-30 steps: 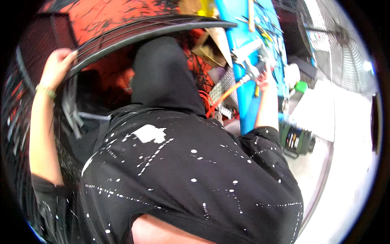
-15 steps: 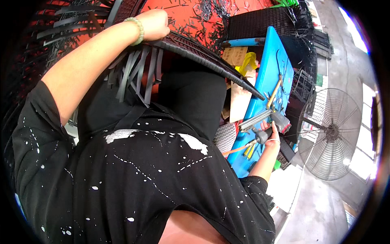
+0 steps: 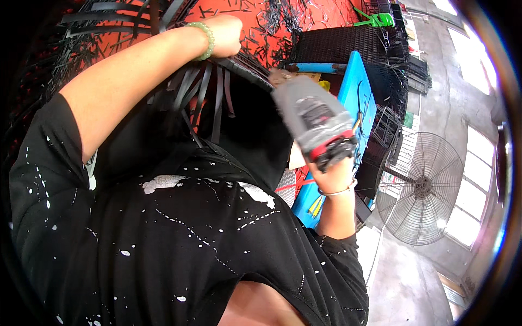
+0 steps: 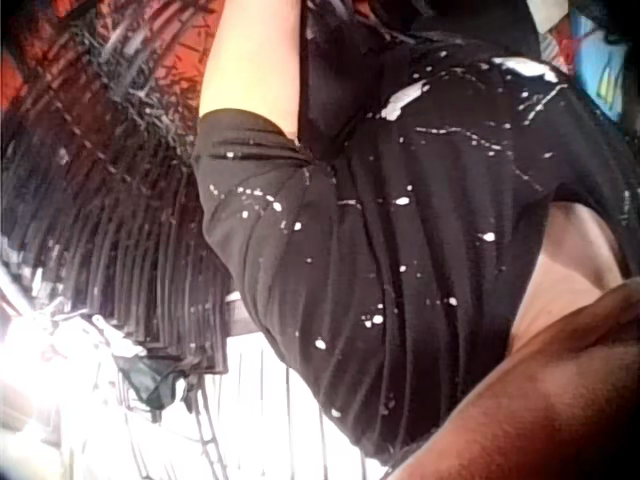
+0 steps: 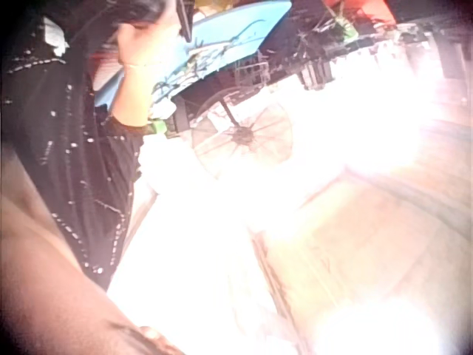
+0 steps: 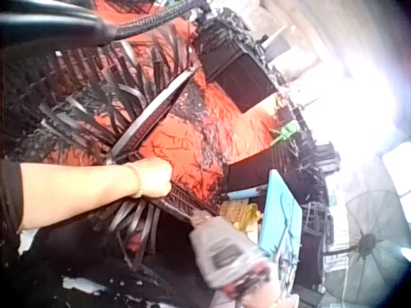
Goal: The person weaves black plastic strips into a metal frame to create a chair seat. They use a nail gun to secure the frame, a hammer to adjust the weave, and pliers to cut the strips. The person works on the frame while sitting on the floor.
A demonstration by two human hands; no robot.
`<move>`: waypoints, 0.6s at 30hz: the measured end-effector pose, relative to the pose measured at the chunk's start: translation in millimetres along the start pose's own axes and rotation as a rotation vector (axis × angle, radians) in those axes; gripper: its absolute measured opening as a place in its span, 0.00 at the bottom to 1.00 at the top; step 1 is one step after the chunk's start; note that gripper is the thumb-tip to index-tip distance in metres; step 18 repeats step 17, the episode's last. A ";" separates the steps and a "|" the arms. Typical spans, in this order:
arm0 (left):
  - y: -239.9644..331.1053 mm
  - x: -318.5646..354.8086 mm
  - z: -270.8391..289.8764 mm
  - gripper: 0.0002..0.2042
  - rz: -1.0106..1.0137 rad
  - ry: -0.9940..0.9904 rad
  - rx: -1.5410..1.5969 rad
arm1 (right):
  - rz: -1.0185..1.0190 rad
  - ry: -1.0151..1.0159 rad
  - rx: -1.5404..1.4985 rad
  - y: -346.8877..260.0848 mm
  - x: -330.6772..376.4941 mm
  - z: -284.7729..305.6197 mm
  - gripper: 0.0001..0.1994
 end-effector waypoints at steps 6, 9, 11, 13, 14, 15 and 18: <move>7.1 3.8 0.0 0.10 0.033 -0.031 -0.046 | -0.016 -0.244 0.051 -10.1 -21.1 -39.9 0.32; 8.6 2.2 -3.8 0.10 0.007 -0.047 -0.075 | 0.023 -0.148 0.037 -27.7 -31.1 -32.3 0.21; 9.4 5.7 -2.0 0.10 0.038 -0.046 -0.058 | 0.051 -0.114 0.014 -35.7 -34.0 -28.2 0.16; 8.8 6.5 -1.1 0.10 0.049 -0.039 -0.059 | 0.067 -0.117 0.010 -37.8 -33.9 -28.7 0.17; 8.4 6.4 -0.9 0.10 0.054 -0.037 -0.059 | 0.079 -0.106 0.024 -39.6 -34.4 -28.4 0.17; 7.7 6.3 -1.1 0.10 0.061 -0.037 -0.055 | 0.090 -0.094 0.038 -40.9 -34.6 -27.8 0.17; 6.4 6.9 0.5 0.10 0.079 -0.032 -0.045 | 0.036 -0.169 0.027 -36.6 -33.3 -33.4 0.18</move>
Point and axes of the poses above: each hand's wrist, its own x-axis away from the middle knuckle, its own z-axis out of the back of the hand, y = z × x, the point moved 10 cm from there along -x, towards the middle knuckle, and after that the axes turned 14 degrees about x, right-handed, at the moved point
